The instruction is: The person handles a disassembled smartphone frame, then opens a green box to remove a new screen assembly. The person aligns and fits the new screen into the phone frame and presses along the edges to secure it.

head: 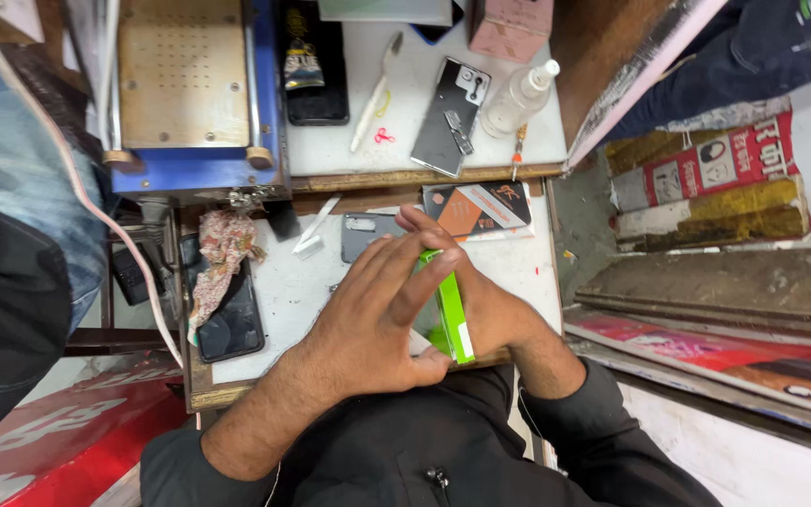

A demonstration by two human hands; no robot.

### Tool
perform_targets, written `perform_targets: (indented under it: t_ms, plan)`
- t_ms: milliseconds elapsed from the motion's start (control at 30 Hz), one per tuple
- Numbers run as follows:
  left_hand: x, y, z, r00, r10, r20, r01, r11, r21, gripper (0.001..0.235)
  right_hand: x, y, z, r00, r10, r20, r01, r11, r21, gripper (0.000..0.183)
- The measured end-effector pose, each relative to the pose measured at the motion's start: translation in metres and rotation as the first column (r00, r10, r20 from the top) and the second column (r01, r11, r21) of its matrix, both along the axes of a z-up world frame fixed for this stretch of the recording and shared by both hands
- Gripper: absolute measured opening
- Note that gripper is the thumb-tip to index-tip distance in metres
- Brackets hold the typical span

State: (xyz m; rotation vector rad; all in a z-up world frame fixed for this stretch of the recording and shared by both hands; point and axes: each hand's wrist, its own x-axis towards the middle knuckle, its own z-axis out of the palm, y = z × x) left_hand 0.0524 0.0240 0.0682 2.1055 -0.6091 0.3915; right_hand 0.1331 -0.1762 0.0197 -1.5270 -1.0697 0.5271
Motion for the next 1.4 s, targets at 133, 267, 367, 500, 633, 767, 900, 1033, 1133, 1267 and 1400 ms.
perform_targets:
  t_ms: [133,267,367,500,633,767,900,1033,1133,1267,1400]
  plan:
    - [-0.007,0.005,0.009,0.998,-0.003,-0.064,0.009,0.995,0.104,0.117,-0.008,0.001,-0.004,0.992,-0.013,0.126,0.024,0.995,-0.093,0.137]
    - [-0.01,0.013,0.016,1.0,0.002,-0.018,0.0,0.995,0.104,0.119,-0.012,-0.012,0.012,0.992,0.08,-0.102,-0.069,0.992,0.106,0.117]
    - [-0.013,0.015,0.015,0.999,0.039,0.008,-0.04,0.979,0.2,0.117,-0.026,-0.02,0.025,0.999,-0.027,-0.028,0.03,0.994,0.105,0.099]
    - [-0.013,0.022,0.015,0.998,0.054,0.04,-0.06,0.984,0.166,0.109,-0.042,-0.016,0.029,0.904,-0.355,0.24,0.349,0.935,0.067,0.051]
    - [-0.014,0.025,0.018,0.997,0.065,0.044,-0.07,0.989,0.128,0.1,-0.055,-0.018,0.025,0.835,-0.504,0.221,0.523,0.852,-0.034,0.025]
    - [-0.013,0.018,0.018,0.996,0.09,-0.012,-0.077,0.904,0.42,0.099,-0.057,-0.003,0.0,0.859,-0.462,-0.22,0.436,0.886,-0.159,0.037]
    - [-0.003,-0.004,0.021,0.994,0.101,0.037,-0.101,0.751,0.652,0.092,-0.056,0.025,-0.024,0.464,-0.225,-0.857,0.354,0.934,-0.054,0.056]
    - [0.007,-0.015,0.033,0.993,0.071,0.098,-0.12,0.696,0.708,0.082,-0.053,0.032,-0.035,0.285,-0.246,-0.926,0.389,0.913,-0.123,0.058]
    - [-0.007,0.004,0.041,0.963,0.171,0.209,-0.259,0.801,0.539,0.085,-0.045,0.02,-0.047,0.135,-0.006,-0.991,0.473,0.879,0.059,0.059]
    - [-0.035,0.022,0.013,0.926,0.314,-0.208,-0.376,0.734,-0.566,0.122,-0.04,0.007,-0.072,0.033,0.264,-0.964,0.481,0.841,0.247,0.059]
    - [-0.031,0.019,-0.045,0.956,-0.19,-0.225,-0.083,0.562,-0.823,0.123,-0.055,0.02,-0.087,-0.082,0.382,-0.92,0.316,0.886,0.34,0.063]
